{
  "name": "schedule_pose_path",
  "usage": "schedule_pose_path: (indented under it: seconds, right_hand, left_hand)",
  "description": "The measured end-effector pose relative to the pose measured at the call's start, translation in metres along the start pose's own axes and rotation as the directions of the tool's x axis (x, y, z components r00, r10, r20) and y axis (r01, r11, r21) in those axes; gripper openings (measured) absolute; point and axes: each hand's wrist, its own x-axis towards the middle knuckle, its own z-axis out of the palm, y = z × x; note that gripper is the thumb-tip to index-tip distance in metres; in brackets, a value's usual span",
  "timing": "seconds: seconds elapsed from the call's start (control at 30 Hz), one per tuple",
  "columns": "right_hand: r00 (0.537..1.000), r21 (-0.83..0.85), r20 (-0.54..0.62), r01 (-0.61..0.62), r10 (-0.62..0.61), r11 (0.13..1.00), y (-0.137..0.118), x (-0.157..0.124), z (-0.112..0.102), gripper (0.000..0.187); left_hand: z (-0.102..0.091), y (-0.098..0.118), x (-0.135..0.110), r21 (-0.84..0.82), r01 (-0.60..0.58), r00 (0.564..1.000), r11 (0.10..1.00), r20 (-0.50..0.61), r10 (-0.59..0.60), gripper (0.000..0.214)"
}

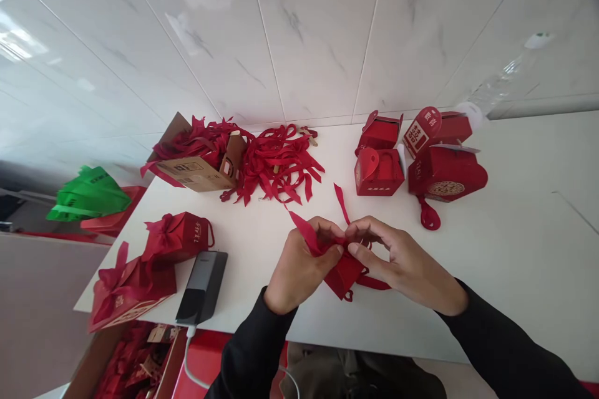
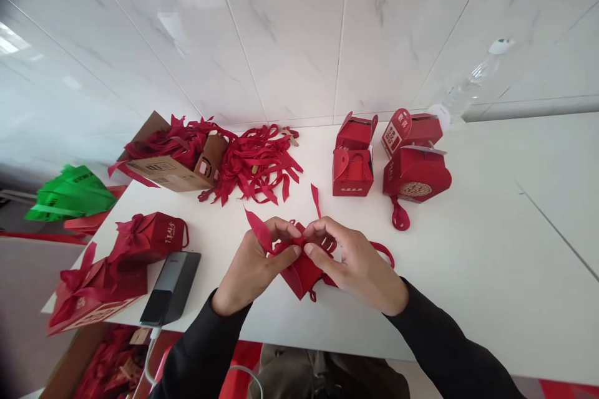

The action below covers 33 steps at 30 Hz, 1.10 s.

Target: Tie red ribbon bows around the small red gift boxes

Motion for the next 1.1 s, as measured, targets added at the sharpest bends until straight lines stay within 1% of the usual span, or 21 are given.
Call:
schedule_pose_path:
  seconds: [0.07,0.1,0.17,0.2,0.23,0.3,0.37,0.43,0.53,0.7,0.77,0.83,0.9,0.97,1.03,1.1]
  right_hand:
    - [0.999,0.031,0.028,-0.034,0.033,0.999,0.001,0.001,0.001,0.027]
    - [0.998,0.045,0.033,-0.05,0.049,0.998,0.002,0.002,0.001,0.03]
    - [0.997,0.069,0.057,-0.062,0.058,0.996,0.004,0.004,0.002,0.033]
    - [0.996,0.079,0.079,-0.057,0.051,0.995,0.004,0.005,0.002,0.033]
    - [0.994,0.086,0.103,-0.051,0.042,0.995,0.005,0.006,0.002,0.032]
    - [0.989,0.098,0.144,-0.05,0.036,0.994,0.006,0.008,0.003,0.031]
    - [0.987,0.114,0.156,-0.065,0.047,0.991,0.007,0.009,0.003,0.031]
    - [0.986,0.126,0.155,-0.079,0.059,0.989,0.007,0.009,0.004,0.029]
    - [0.99,0.118,0.128,-0.073,0.058,0.99,0.006,0.008,0.004,0.024]
    - [0.997,0.073,0.056,-0.051,0.047,0.996,0.005,0.003,0.004,0.024]
    - [0.998,0.088,0.043,-0.058,0.054,0.994,0.007,0.001,0.004,0.022]
    - [0.996,0.14,0.025,-0.087,0.084,0.986,0.011,-0.001,0.004,0.02]
    - [0.991,0.217,0.007,-0.135,0.137,0.967,0.016,-0.002,0.004,0.019]
    - [0.98,0.288,-0.023,-0.181,0.196,0.94,0.021,-0.003,0.005,0.018]
    - [0.97,0.328,-0.061,-0.203,0.235,0.923,0.024,-0.002,0.006,0.019]
    - [0.965,0.344,-0.105,-0.193,0.241,0.919,0.027,-0.002,0.007,0.02]
  left_hand:
    - [0.003,-0.005,-0.001,0.199,-0.122,0.989,0.972,-0.06,0.137,0.022]
    - [0.005,-0.008,-0.002,0.304,-0.202,0.969,0.931,-0.075,0.235,0.025]
    - [0.009,-0.017,-0.003,0.46,-0.365,0.898,0.809,-0.057,0.437,0.026]
    - [0.01,-0.022,-0.004,0.502,-0.423,0.861,0.754,-0.038,0.508,0.026]
    - [0.011,-0.026,-0.005,0.526,-0.458,0.833,0.717,-0.027,0.552,0.025]
    - [0.012,-0.033,-0.007,0.562,-0.454,0.811,0.691,-0.061,0.582,0.025]
    - [0.012,-0.037,-0.011,0.604,-0.394,0.808,0.693,-0.131,0.574,0.024]
    - [0.011,-0.039,-0.015,0.626,-0.336,0.818,0.704,-0.176,0.547,0.017]
    - [0.009,-0.039,-0.023,0.606,-0.312,0.849,0.732,-0.168,0.501,0.008]
    - [0.007,-0.039,-0.036,0.543,-0.278,0.864,0.793,-0.219,0.453,0.011]
    - [0.007,-0.04,-0.041,0.516,-0.264,0.861,0.815,-0.254,0.44,0.013]
    - [0.007,-0.043,-0.045,0.488,-0.233,0.85,0.841,-0.319,0.42,0.011]
    - [0.009,-0.046,-0.049,0.441,-0.184,0.836,0.879,-0.4,0.376,0.007]
    - [0.01,-0.048,-0.053,0.375,-0.132,0.83,0.918,-0.464,0.309,0.009]
    - [0.009,-0.05,-0.057,0.312,-0.086,0.836,0.946,-0.494,0.239,0.014]
    - [0.007,-0.049,-0.06,0.26,-0.034,0.849,0.965,-0.502,0.165,0.02]
